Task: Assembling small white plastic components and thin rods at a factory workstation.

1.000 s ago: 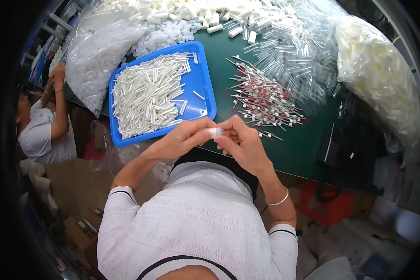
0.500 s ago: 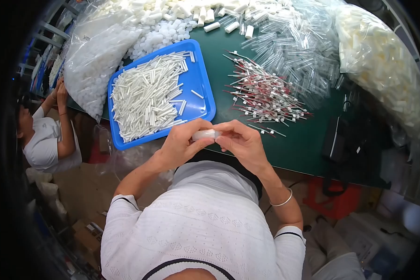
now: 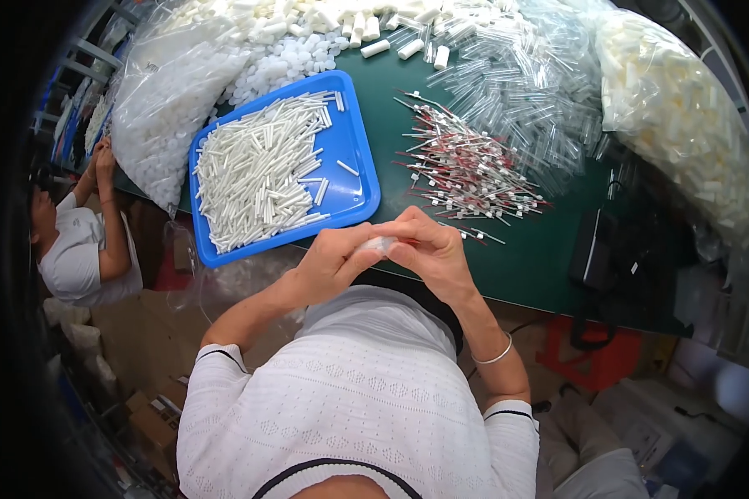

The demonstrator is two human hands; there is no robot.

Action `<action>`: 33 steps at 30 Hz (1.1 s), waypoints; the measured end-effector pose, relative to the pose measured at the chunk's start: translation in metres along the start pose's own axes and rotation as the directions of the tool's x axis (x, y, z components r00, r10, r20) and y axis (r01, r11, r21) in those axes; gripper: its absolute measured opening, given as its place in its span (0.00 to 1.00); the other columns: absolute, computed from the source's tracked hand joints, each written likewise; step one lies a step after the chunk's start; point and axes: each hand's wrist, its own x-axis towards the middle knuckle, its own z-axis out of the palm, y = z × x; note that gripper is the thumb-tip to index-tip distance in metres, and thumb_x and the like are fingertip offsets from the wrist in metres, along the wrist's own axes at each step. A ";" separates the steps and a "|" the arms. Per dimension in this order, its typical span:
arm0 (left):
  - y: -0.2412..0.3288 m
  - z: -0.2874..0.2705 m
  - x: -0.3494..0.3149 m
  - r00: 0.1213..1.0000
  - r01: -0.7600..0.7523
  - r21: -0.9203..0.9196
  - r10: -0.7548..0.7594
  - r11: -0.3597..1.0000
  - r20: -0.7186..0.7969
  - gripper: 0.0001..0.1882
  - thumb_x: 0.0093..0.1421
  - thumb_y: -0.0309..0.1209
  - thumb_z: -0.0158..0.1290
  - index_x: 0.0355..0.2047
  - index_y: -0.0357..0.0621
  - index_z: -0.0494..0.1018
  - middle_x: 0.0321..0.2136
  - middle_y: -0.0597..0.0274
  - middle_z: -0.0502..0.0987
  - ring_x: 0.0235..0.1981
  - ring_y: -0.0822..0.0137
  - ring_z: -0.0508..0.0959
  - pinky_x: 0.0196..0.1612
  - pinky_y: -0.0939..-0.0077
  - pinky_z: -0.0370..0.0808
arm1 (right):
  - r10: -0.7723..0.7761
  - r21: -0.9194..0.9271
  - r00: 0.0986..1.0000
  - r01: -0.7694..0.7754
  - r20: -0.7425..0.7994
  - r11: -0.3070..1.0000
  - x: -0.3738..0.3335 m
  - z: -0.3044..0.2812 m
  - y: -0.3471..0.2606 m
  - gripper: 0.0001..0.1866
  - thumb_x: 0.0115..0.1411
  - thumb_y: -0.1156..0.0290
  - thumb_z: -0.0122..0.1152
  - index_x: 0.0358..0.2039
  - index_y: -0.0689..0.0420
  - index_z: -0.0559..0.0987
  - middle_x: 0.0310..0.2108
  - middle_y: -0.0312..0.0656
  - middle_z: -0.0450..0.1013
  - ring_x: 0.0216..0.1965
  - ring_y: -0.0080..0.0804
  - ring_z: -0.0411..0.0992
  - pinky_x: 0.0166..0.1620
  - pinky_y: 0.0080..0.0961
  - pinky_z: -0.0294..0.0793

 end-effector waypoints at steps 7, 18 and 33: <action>-0.006 0.011 -0.005 0.919 0.382 -0.612 -0.219 0.692 0.326 0.28 0.69 0.52 0.31 0.27 0.43 0.68 0.15 0.72 0.63 0.17 0.77 0.62 0.21 0.82 0.56 | -0.012 0.233 1.000 0.007 0.016 0.973 0.004 0.012 0.015 0.10 0.61 0.73 0.60 0.42 0.61 0.78 0.29 0.30 0.63 0.31 0.15 0.62 0.37 0.12 0.64; -0.004 0.038 -0.012 0.893 0.348 -0.938 -0.303 -0.003 0.332 0.29 0.69 0.54 0.23 0.27 0.45 0.63 0.29 0.60 0.67 0.33 0.68 0.67 0.42 0.73 0.67 | -0.452 -0.773 0.882 0.377 0.133 0.510 -0.023 0.021 0.014 0.41 0.39 0.74 0.74 0.55 0.61 0.66 0.52 0.51 0.64 0.48 0.42 0.69 0.43 0.31 0.75; 0.004 0.045 -0.047 0.853 0.318 -0.886 -0.509 0.339 0.111 0.24 0.68 0.50 0.39 0.39 0.38 0.70 0.24 0.65 0.70 0.26 0.76 0.69 0.30 0.82 0.68 | -0.465 -0.775 0.856 0.446 0.225 0.448 -0.031 0.028 0.028 0.38 0.35 0.73 0.72 0.49 0.61 0.67 0.45 0.51 0.68 0.41 0.45 0.70 0.40 0.34 0.74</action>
